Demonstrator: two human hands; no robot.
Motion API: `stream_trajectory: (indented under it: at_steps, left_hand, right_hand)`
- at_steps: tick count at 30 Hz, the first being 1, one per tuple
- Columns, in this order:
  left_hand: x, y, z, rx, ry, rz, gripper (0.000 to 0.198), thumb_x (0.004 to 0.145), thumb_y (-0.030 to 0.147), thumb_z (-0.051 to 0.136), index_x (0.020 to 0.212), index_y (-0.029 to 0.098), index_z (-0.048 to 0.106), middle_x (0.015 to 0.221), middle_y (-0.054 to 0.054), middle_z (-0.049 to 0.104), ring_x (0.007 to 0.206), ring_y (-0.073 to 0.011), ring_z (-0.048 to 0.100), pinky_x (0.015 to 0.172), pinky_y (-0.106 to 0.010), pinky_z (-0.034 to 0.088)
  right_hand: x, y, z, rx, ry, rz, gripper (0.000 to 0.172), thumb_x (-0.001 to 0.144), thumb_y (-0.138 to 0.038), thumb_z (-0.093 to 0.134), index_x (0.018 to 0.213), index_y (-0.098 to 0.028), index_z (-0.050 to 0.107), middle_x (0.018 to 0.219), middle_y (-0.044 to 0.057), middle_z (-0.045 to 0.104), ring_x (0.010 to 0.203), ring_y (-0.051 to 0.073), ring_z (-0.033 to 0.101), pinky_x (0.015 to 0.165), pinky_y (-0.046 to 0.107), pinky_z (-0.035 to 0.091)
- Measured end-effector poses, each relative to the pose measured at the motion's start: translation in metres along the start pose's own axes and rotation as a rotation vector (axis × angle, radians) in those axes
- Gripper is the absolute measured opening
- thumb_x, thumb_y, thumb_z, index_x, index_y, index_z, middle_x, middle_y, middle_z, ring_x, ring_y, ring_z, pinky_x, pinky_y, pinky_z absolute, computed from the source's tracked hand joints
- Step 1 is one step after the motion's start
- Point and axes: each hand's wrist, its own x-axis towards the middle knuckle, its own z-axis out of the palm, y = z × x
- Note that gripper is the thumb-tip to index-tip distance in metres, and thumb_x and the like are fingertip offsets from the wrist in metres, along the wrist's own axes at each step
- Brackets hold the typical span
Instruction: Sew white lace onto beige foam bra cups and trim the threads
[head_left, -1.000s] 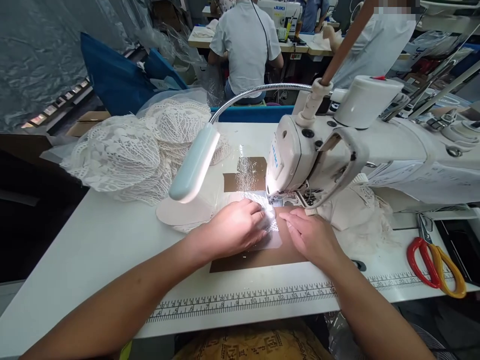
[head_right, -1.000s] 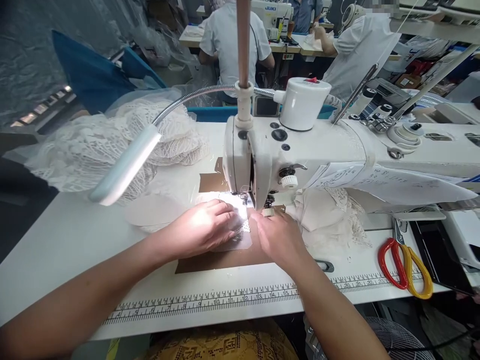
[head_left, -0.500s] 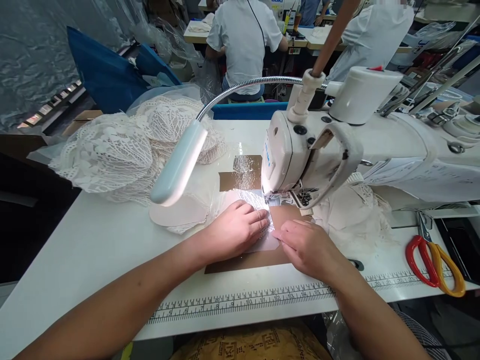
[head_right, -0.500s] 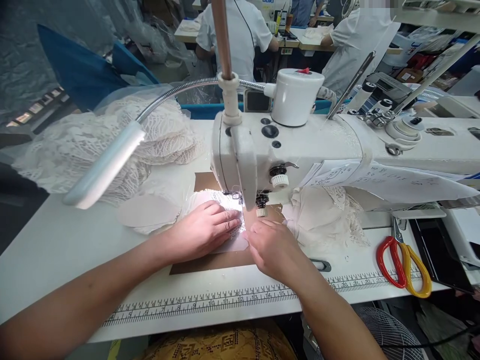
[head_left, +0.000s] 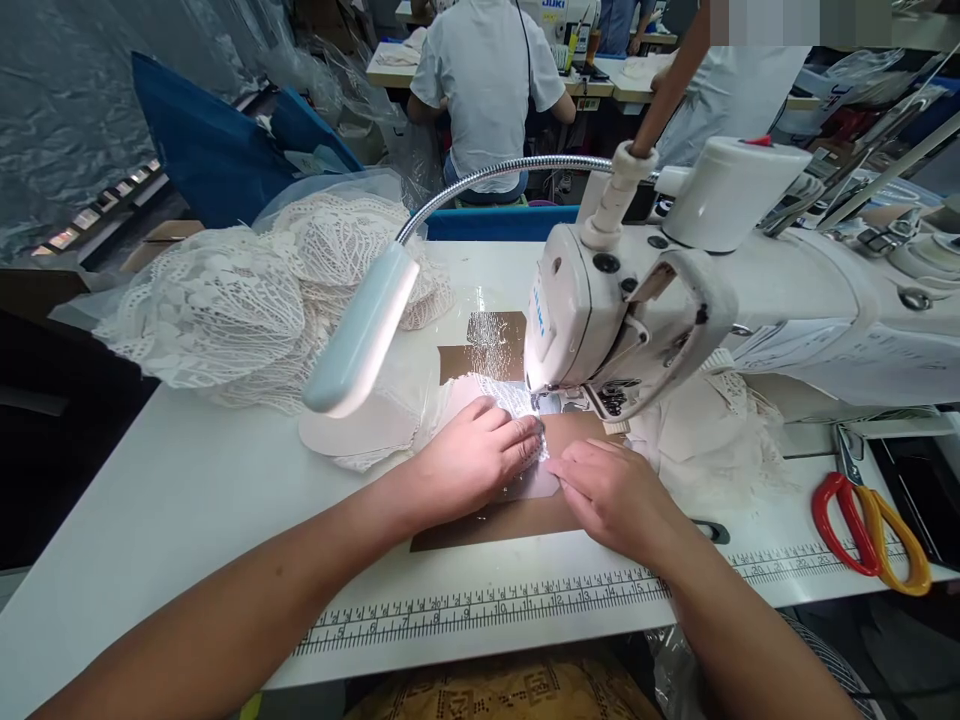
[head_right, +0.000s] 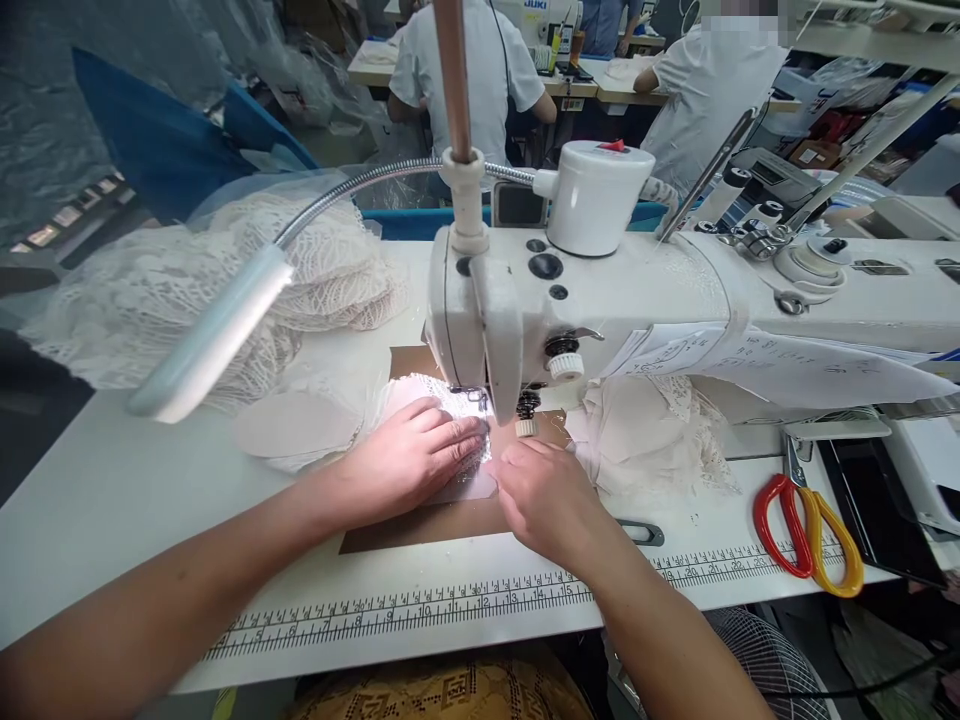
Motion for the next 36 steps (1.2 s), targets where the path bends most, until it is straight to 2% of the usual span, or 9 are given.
stream_trajectory:
  at_steps: [3,9,17,22,29,36]
  left_hand:
    - [-0.001,0.001,0.003,0.010,-0.005,0.026,0.031,0.095,0.016,0.041,0.119,0.013,0.060,0.123,-0.012,0.062,0.084,-0.0200,0.054,0.079,-0.038,0.039]
    - [0.000,0.002,0.005,0.009,-0.002,-0.016,0.031,0.097,0.017,0.038,0.115,0.012,0.062,0.122,-0.013,0.062,0.085,-0.0210,0.053,0.079,-0.039,0.039]
    - [0.001,-0.014,0.005,0.012,0.010,-0.072,0.034,0.090,0.014,0.045,0.121,0.008,0.059,0.127,-0.015,0.059,0.095,-0.0251,0.054,0.085,-0.042,0.040]
    - [0.001,-0.021,0.008,0.000,0.011,-0.036,0.036,0.090,0.008,0.045,0.122,0.012,0.058,0.127,-0.013,0.060,0.100,-0.0235,0.055,0.089,-0.041,0.039]
    - [0.004,-0.031,0.008,0.002,0.032,-0.144,0.036,0.088,0.010,0.045,0.120,0.013,0.061,0.120,-0.014,0.063,0.099,-0.0257,0.053,0.086,-0.041,0.042]
    - [-0.003,-0.036,0.014,-0.047,0.113,-0.207,0.037,0.090,0.016,0.042,0.125,0.013,0.056,0.131,-0.014,0.055,0.109,-0.0268,0.051,0.094,-0.044,0.040]
  right_hand:
    - [0.000,0.000,0.001,-0.006,0.014,0.006,0.026,0.084,-0.009,0.045,0.092,-0.019,0.068,0.072,0.002,0.056,0.068,0.015,0.045,0.060,0.027,0.030]
    - [0.001,0.001,0.003,-0.024,0.015,0.004,0.025,0.086,-0.010,0.045,0.094,-0.018,0.068,0.072,0.002,0.057,0.069,0.015,0.046,0.061,0.028,0.031]
    - [0.011,0.002,0.009,-0.152,0.046,0.029,0.036,0.082,-0.008,0.046,0.110,-0.017,0.066,0.074,0.003,0.060,0.066,0.016,0.047,0.055,0.030,0.027]
    - [0.020,0.000,0.012,-0.214,0.041,0.079,0.040,0.082,-0.008,0.045,0.116,-0.017,0.065,0.079,0.005,0.064,0.072,0.017,0.053,0.057,0.029,0.032]
    - [0.024,-0.001,0.016,-0.256,0.009,0.141,0.048,0.084,-0.010,0.044,0.129,-0.020,0.056,0.089,0.007,0.068,0.080,0.019,0.057,0.061,0.028,0.038]
    - [0.021,-0.002,0.012,-0.202,0.012,0.115,0.041,0.090,-0.016,0.041,0.128,-0.018,0.057,0.089,0.007,0.069,0.077,0.019,0.060,0.060,0.029,0.042]
